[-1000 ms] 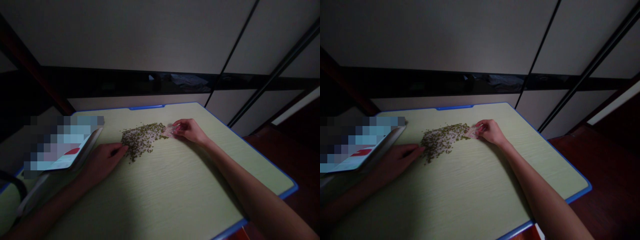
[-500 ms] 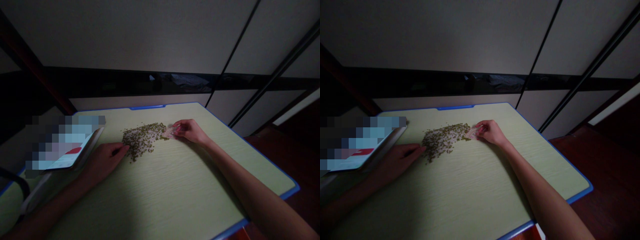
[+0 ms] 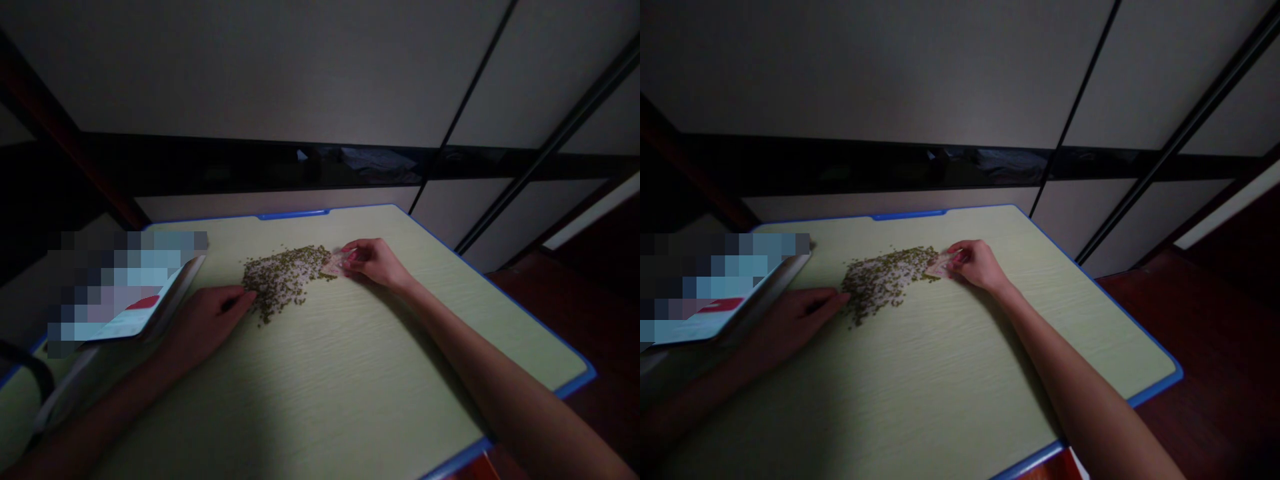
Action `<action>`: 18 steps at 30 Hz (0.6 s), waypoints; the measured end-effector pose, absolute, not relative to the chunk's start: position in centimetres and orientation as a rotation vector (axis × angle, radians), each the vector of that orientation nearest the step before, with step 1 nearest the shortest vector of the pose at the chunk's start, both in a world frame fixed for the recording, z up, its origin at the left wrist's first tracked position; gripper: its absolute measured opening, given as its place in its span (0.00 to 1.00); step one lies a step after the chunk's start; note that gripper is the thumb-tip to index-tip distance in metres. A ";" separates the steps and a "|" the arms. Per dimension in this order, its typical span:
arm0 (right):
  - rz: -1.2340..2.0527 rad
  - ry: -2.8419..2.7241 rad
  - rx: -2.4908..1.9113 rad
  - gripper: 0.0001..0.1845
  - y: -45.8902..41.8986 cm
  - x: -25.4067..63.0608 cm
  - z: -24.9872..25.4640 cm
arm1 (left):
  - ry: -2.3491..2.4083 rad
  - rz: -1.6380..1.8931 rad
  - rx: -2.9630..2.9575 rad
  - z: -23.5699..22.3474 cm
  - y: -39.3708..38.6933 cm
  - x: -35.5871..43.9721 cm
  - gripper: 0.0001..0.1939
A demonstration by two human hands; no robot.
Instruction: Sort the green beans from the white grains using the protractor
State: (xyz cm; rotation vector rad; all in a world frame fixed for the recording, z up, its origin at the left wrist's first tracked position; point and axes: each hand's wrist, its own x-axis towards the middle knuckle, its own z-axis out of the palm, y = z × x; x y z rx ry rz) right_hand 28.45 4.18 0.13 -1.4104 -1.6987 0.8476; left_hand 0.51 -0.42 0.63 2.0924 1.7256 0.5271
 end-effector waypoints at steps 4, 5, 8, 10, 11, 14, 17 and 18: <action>0.862 -1.726 -1.395 0.14 4.0 28.4 0.5 | 1.718 0.517 2.073 0.6 -0.4 0.4 0.22; 0.862 -1.736 -1.394 0.14 4.0 28.5 0.5 | 1.714 0.519 2.074 0.6 -0.3 0.3 0.22; 0.865 -1.736 -1.396 0.13 3.9 28.5 0.7 | 1.712 0.530 2.085 0.4 -0.2 0.3 0.22; 0.867 -1.715 -1.404 0.14 3.9 28.4 0.6 | 1.727 0.537 2.093 0.3 -0.2 0.3 0.23; 0.868 -1.705 -1.408 0.14 3.9 28.4 0.6 | 1.721 0.537 2.098 0.3 -0.2 0.3 0.23; 0.864 -1.699 -1.413 0.15 4.0 28.3 0.5 | 1.730 0.542 2.095 0.3 -0.2 0.3 0.23; 0.868 -1.706 -1.408 0.15 4.0 28.3 0.6 | 1.730 0.529 2.096 0.4 -0.2 0.3 0.23; 0.874 -1.707 -1.405 0.15 4.0 28.2 0.6 | 1.733 0.527 2.091 0.4 -0.3 0.3 0.23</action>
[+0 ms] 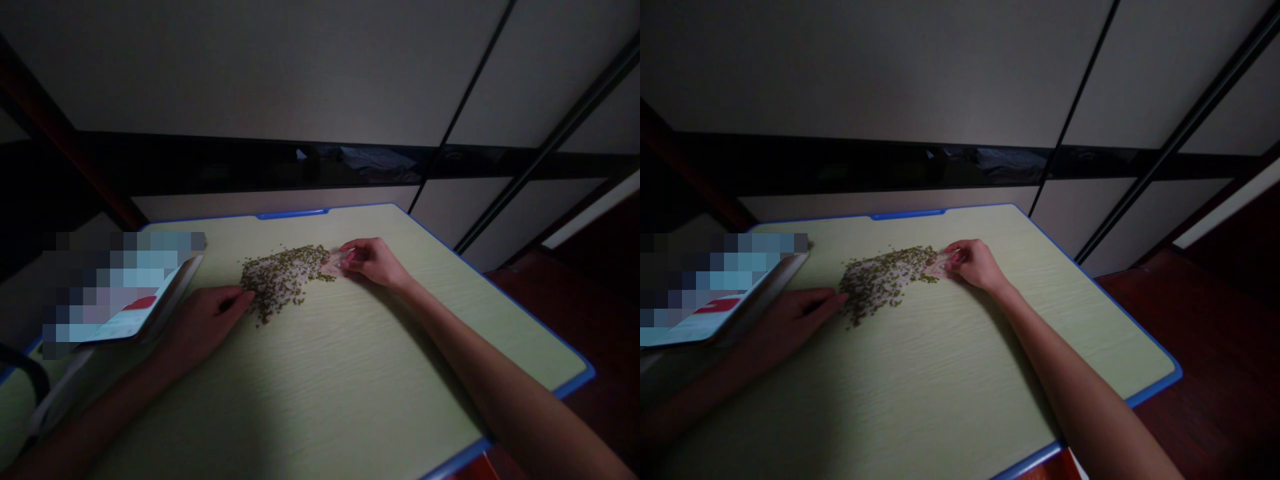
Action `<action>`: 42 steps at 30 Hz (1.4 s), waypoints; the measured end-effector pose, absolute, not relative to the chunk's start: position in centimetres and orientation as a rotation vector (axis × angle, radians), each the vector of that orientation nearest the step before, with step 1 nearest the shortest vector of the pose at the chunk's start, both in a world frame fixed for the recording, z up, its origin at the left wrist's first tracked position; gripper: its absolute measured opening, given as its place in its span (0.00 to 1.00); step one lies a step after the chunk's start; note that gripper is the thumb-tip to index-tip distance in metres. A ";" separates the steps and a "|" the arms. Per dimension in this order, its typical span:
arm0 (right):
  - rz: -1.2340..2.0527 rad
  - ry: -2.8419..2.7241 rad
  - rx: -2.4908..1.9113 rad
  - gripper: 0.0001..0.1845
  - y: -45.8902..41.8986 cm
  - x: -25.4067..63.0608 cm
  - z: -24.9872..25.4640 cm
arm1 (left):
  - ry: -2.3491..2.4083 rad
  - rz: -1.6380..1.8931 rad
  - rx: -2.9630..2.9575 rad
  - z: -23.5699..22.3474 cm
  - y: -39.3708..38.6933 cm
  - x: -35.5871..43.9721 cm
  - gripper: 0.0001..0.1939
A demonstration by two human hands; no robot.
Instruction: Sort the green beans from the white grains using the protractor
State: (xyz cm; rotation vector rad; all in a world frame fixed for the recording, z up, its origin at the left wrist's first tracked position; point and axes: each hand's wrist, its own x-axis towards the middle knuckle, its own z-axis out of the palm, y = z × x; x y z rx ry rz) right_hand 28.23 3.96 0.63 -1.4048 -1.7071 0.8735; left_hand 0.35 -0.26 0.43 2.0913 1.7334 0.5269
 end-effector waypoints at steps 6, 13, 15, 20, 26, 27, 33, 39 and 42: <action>0.950 -1.685 -1.363 0.12 3.8 28.2 0.9 | 1.732 0.524 2.078 0.6 -0.3 0.4 0.22; 0.930 -1.653 -1.407 0.13 3.9 28.0 0.7 | 1.731 0.534 2.104 0.5 -0.3 0.4 0.23; 0.940 -1.645 -1.416 0.14 3.9 28.0 0.6 | 1.735 0.528 2.100 0.5 -0.3 0.4 0.23; 0.934 -1.690 -1.392 0.14 3.9 28.1 0.5 | 1.741 0.516 2.079 0.6 -0.4 0.4 0.23; 0.954 -1.692 -1.380 0.14 3.7 27.9 1.0 | 1.745 0.511 2.080 0.6 -0.4 0.4 0.23; 0.965 -1.684 -1.381 0.14 3.6 27.8 1.1 | 1.744 0.514 2.079 0.6 -0.4 0.4 0.22; 1.046 -1.651 -1.353 0.13 3.5 27.8 1.2 | 1.729 0.515 2.106 0.5 -0.4 0.4 0.23; 1.086 -1.650 -1.327 0.12 3.5 28.0 1.1 | 1.735 0.505 2.102 0.3 -0.2 0.3 0.22; 1.098 -1.652 -1.329 0.12 3.5 28.0 1.2 | 1.727 0.506 2.106 0.3 -0.3 0.3 0.22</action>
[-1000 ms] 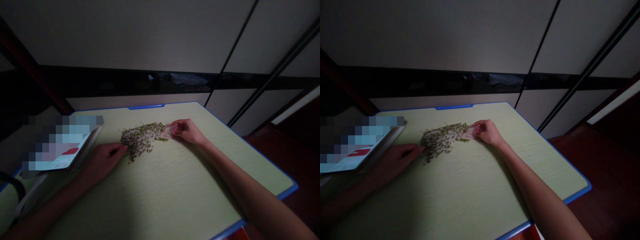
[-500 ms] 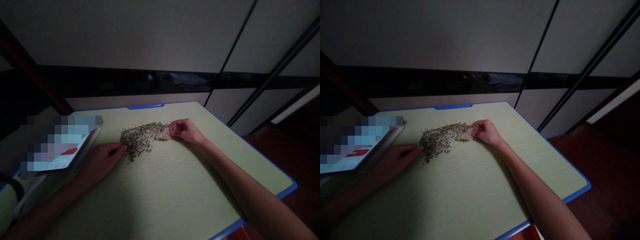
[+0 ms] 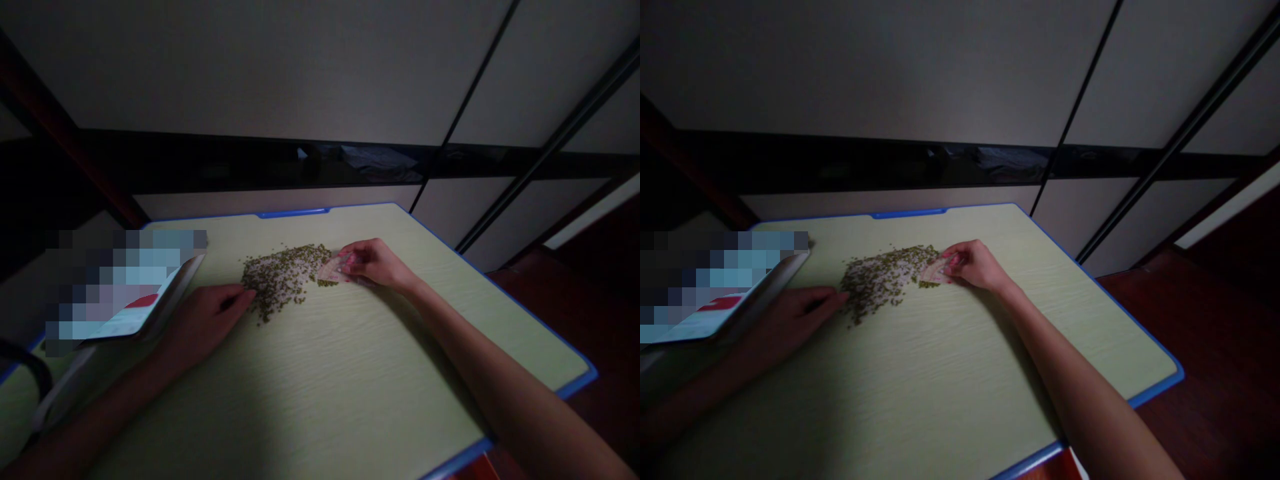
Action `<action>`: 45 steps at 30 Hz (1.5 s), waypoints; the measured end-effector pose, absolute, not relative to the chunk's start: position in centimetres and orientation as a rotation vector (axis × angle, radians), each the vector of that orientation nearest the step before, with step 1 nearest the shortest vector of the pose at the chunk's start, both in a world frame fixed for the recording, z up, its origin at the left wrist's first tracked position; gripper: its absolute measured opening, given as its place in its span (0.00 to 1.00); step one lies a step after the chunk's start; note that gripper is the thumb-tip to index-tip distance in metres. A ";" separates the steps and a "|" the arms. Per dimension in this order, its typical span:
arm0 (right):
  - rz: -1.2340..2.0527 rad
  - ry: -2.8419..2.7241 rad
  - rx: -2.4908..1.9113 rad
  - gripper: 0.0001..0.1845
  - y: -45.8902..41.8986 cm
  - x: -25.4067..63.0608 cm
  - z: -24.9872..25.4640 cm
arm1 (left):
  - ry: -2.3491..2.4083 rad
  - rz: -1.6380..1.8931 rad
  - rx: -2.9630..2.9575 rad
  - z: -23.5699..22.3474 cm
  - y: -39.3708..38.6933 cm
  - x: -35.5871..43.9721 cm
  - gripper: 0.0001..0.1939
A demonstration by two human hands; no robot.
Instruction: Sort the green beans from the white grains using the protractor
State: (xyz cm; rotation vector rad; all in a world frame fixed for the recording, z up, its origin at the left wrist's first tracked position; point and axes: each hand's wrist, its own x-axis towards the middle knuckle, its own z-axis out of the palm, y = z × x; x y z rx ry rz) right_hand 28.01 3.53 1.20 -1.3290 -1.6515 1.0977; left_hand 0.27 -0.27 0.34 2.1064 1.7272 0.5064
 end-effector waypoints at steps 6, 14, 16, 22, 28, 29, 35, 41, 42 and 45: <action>1.109 -1.662 -1.330 0.13 3.4 28.0 1.3 | 1.712 0.501 2.101 0.6 -0.5 0.3 0.22; 1.116 -1.694 -1.355 0.11 3.1 27.7 1.3 | 1.715 0.509 2.096 0.9 -0.7 0.6 0.21; 1.123 -1.707 -1.367 0.11 3.1 27.7 1.3 | 1.719 0.521 2.096 0.9 -0.7 0.6 0.21; 1.162 -1.763 -1.349 0.11 2.9 27.6 1.2 | 1.712 0.535 2.125 0.6 -0.5 0.4 0.21; 1.149 -1.779 -1.349 0.12 2.8 27.4 1.1 | 1.719 0.540 2.115 0.6 -0.5 0.4 0.21; 1.143 -1.785 -1.346 0.12 2.8 27.3 1.0 | 1.723 0.538 2.113 0.7 -0.5 0.5 0.21; 1.090 -1.829 -1.332 0.13 2.9 27.0 0.5 | 1.725 0.538 2.115 0.6 -0.4 0.6 0.21; 1.119 -1.848 -1.232 0.14 2.9 26.6 0.5 | 1.718 0.526 2.111 0.6 -0.4 0.4 0.21; 1.126 -1.853 -1.220 0.14 2.9 26.5 0.6 | 1.720 0.524 2.115 0.6 -0.5 0.4 0.21; 1.145 -1.864 -1.209 0.14 2.9 26.3 1.0 | 1.730 0.515 2.121 0.7 -0.5 0.4 0.21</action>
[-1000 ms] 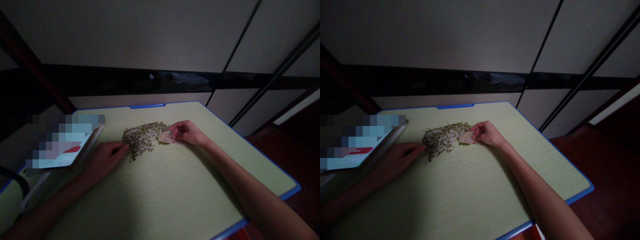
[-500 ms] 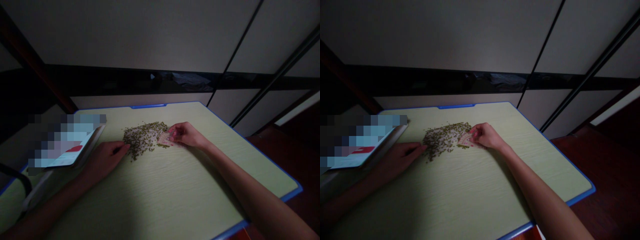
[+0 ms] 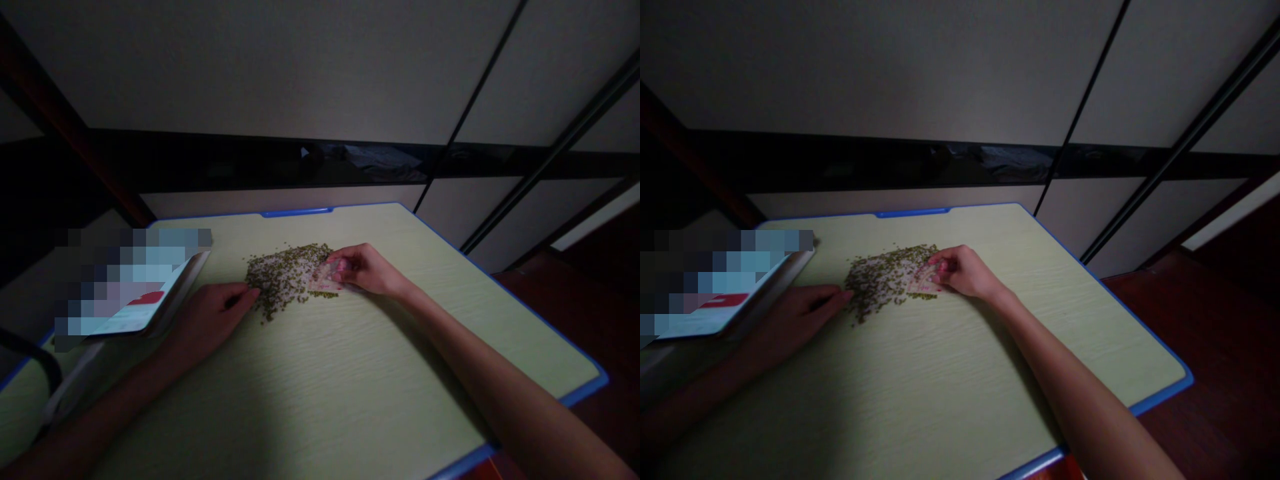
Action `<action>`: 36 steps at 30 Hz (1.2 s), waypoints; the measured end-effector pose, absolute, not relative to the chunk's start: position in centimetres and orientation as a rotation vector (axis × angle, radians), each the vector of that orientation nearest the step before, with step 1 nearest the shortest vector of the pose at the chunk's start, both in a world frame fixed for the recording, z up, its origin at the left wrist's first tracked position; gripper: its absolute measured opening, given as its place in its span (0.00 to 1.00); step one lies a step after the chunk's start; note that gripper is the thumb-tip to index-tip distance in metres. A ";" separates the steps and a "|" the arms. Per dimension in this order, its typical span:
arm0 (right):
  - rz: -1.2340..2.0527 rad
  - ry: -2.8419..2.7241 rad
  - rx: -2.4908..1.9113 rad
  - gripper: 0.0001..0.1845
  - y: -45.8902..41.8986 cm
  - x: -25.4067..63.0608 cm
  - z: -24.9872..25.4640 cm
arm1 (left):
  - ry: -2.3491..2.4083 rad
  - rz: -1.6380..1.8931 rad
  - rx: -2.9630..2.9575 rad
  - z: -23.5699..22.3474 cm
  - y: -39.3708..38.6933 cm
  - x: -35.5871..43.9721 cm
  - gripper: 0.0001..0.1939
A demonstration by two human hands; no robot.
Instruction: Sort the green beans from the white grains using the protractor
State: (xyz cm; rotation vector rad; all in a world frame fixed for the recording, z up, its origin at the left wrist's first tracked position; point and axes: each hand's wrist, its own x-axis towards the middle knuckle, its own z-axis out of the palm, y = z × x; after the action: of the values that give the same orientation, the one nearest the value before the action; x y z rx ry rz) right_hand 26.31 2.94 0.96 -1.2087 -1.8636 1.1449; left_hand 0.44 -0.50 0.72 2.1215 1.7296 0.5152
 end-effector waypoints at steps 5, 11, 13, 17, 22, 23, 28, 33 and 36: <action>1.111 -1.917 -1.167 0.14 3.2 26.3 1.2 | 1.723 0.524 2.111 0.8 -0.5 0.6 0.21; 1.155 -1.950 -1.090 0.15 3.4 26.4 1.1 | 1.721 0.518 2.118 0.6 -0.5 0.4 0.21; 1.162 -1.967 -1.092 0.15 3.3 26.4 1.2 | 1.707 0.522 2.119 0.5 -0.5 0.3 0.21; 1.179 -1.999 -1.070 0.13 3.1 26.4 1.5 | 1.702 0.516 2.111 0.7 -0.6 0.4 0.21; 1.185 -2.004 -1.070 0.12 2.9 26.2 1.6 | 1.708 0.507 2.098 1.0 -0.7 0.6 0.20; 1.190 -2.001 -1.074 0.13 2.8 26.2 1.5 | 1.713 0.507 2.093 1.0 -0.7 0.6 0.21; 1.218 -1.982 -1.101 0.14 2.8 26.1 1.1 | 1.712 0.514 2.084 0.9 -0.7 0.6 0.21; 1.228 -1.982 -1.101 0.14 2.6 25.9 1.0 | 1.702 0.511 2.093 0.9 -0.8 0.6 0.20; 1.221 -1.982 -1.091 0.14 2.5 25.6 1.0 | 1.711 0.516 2.100 0.8 -0.7 0.6 0.21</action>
State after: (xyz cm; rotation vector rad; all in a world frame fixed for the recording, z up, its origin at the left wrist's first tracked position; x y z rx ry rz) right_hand 25.57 2.51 0.99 -1.0911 -1.9817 1.2211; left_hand 0.64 -0.73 0.84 2.0997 1.7108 0.5161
